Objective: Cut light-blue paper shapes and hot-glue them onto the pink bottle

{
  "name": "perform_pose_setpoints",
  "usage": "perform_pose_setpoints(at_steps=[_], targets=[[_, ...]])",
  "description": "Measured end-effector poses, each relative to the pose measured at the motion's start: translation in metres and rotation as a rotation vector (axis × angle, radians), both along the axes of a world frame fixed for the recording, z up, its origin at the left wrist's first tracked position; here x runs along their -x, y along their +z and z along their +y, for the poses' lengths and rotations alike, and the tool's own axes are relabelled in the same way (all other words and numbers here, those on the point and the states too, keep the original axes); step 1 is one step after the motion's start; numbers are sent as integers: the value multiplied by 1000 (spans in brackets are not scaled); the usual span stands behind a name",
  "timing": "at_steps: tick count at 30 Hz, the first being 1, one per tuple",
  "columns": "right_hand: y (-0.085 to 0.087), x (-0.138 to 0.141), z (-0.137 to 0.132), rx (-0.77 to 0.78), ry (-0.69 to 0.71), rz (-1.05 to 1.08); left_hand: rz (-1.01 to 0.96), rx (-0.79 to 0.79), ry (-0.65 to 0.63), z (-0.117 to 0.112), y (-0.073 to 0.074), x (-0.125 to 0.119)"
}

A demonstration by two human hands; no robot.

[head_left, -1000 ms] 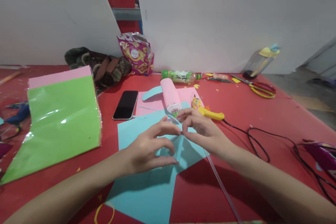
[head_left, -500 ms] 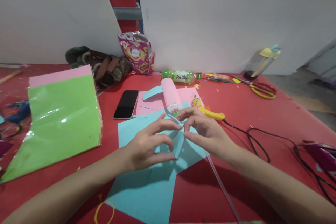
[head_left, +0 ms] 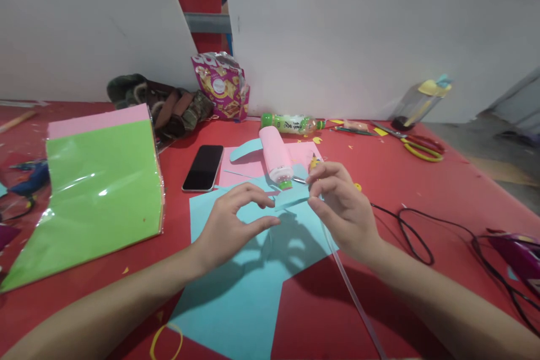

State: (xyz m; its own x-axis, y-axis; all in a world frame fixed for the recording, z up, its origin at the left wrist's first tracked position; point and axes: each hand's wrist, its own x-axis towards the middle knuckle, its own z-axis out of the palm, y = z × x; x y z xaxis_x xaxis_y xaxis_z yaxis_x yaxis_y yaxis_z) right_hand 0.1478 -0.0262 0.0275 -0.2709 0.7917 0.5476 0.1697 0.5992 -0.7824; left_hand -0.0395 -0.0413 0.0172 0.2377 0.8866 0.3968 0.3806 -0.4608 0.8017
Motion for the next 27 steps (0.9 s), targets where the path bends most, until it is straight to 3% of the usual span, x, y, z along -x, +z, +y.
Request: perform_pose_setpoints(at_steps=[14,27], targets=[[-5,3,-2,19,63,32,-385,429,25,2,3,-1],[-5,3,-2,24,61,-5,-670,604,-67,5,-2,-1]])
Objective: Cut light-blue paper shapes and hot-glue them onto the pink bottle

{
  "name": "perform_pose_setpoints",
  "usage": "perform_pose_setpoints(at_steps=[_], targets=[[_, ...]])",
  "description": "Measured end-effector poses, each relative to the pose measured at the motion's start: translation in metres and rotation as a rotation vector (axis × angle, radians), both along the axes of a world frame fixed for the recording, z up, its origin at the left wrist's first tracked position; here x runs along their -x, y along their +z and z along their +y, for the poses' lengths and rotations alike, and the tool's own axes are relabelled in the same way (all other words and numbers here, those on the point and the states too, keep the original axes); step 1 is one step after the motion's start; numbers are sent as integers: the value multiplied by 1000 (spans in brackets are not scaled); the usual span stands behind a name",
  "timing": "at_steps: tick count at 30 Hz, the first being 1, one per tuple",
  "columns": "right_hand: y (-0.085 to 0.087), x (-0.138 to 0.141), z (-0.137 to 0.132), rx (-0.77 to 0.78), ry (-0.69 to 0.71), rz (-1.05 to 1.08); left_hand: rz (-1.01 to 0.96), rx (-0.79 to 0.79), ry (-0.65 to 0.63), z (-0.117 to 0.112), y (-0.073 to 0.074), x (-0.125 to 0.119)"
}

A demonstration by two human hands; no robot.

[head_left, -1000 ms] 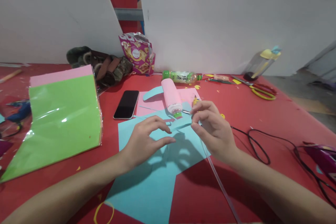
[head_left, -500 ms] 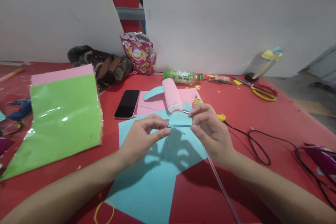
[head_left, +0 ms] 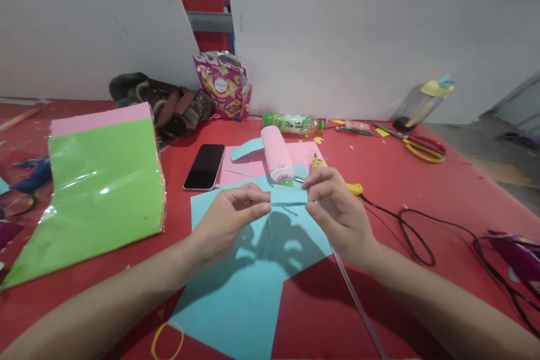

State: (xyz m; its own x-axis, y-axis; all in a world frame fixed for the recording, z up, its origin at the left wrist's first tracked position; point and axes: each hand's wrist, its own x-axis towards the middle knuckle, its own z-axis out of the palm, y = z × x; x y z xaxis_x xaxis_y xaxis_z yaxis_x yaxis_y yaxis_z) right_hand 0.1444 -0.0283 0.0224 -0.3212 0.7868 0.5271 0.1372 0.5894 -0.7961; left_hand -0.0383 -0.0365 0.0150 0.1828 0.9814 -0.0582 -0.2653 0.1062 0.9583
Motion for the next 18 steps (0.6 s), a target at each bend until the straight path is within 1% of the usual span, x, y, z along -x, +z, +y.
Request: perform_pose_setpoints(at_steps=[4,10,18], targets=[[0,1,0,8,-2,-3,0,-4,0,-1,1,0],[0,1,-1,41,14,-4,24,-51,28,-2,3,0],[0,1,-2,69,14,-17,131,-148,56,-2,3,0]])
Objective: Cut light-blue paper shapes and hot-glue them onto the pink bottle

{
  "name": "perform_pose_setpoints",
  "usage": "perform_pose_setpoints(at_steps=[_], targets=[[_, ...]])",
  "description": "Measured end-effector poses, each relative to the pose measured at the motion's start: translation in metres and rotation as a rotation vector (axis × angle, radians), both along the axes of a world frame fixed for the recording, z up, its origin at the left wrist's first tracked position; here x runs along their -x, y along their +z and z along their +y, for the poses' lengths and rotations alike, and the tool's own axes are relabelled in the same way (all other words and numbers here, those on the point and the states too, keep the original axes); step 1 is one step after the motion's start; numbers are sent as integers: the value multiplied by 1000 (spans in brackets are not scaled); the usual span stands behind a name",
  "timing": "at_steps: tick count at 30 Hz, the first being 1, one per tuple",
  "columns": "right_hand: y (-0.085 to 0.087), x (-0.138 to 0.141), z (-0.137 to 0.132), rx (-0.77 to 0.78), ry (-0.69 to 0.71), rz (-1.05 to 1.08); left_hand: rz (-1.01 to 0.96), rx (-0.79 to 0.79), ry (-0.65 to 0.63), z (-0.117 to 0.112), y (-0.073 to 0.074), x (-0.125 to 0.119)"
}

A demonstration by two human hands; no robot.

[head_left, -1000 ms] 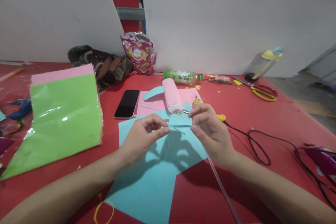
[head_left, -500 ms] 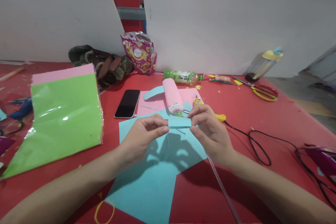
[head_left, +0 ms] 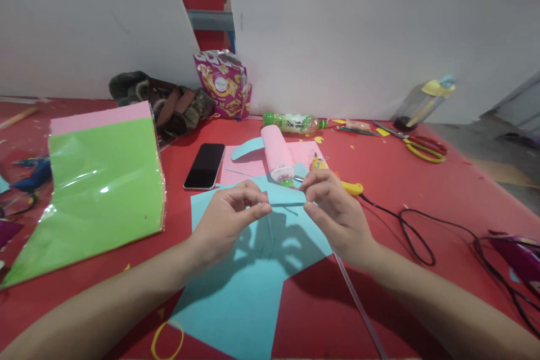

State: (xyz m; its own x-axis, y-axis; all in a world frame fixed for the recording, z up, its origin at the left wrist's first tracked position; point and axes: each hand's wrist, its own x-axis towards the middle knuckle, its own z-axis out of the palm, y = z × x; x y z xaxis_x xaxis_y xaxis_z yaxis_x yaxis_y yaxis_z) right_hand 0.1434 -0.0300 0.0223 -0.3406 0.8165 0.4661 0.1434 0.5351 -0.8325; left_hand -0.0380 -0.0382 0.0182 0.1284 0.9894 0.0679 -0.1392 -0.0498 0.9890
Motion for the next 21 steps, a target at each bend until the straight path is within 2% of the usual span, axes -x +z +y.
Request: perform_pose_setpoints(at_steps=[6,11,14,18,21], targets=[[-2,0,-1,21,13,12,45,-36,17,-2,2,0],[-3,0,0,-29,-3,-10,183,-150,58,0,2,3],[-3,-2,2,22,-17,-15,359,-380,101,1,2,8],[-3,-4,7,282,20,11,702,-841,140,1,0,15],[-5,-4,13,445,78,11,978,-1125,115,-2,-2,15]])
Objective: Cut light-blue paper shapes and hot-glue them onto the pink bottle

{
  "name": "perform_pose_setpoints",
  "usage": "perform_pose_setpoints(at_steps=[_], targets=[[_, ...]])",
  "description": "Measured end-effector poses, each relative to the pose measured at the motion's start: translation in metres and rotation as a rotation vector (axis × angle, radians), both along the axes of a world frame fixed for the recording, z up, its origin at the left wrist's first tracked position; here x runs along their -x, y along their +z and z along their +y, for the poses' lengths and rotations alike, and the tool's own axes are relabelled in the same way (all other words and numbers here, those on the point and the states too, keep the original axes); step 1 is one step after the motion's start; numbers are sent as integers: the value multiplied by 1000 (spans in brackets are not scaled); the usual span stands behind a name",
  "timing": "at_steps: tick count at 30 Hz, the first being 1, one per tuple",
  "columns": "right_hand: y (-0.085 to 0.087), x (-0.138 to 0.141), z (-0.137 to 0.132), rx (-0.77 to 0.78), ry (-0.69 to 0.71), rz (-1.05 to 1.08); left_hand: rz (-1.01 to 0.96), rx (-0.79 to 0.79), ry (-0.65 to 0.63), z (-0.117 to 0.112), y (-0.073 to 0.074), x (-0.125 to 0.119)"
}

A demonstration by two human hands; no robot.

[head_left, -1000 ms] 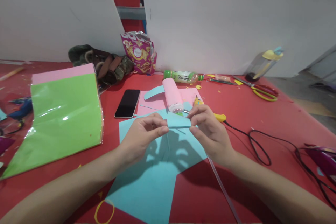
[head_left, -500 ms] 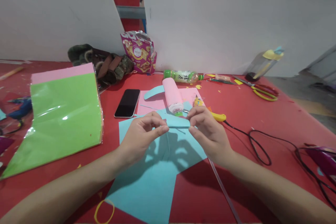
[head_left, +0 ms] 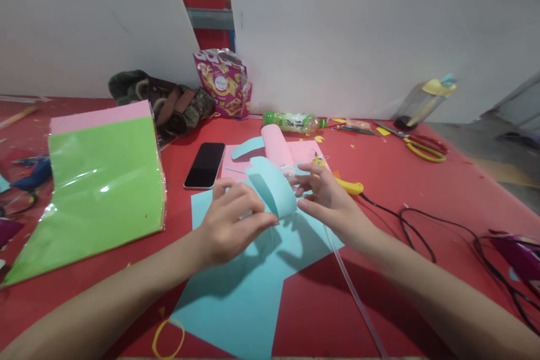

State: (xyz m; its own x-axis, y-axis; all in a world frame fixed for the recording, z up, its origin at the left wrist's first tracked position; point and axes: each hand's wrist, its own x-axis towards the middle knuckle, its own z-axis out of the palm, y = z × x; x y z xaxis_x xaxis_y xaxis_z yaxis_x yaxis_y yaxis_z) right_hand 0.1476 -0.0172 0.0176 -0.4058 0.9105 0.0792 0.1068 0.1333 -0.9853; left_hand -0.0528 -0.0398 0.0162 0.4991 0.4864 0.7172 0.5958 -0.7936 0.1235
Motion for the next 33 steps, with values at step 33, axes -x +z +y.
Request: perform_pose_setpoints(at_steps=[33], targets=[[-30,-22,-7,-272,480,-346,586,483,-320,-27,-43,-13]])
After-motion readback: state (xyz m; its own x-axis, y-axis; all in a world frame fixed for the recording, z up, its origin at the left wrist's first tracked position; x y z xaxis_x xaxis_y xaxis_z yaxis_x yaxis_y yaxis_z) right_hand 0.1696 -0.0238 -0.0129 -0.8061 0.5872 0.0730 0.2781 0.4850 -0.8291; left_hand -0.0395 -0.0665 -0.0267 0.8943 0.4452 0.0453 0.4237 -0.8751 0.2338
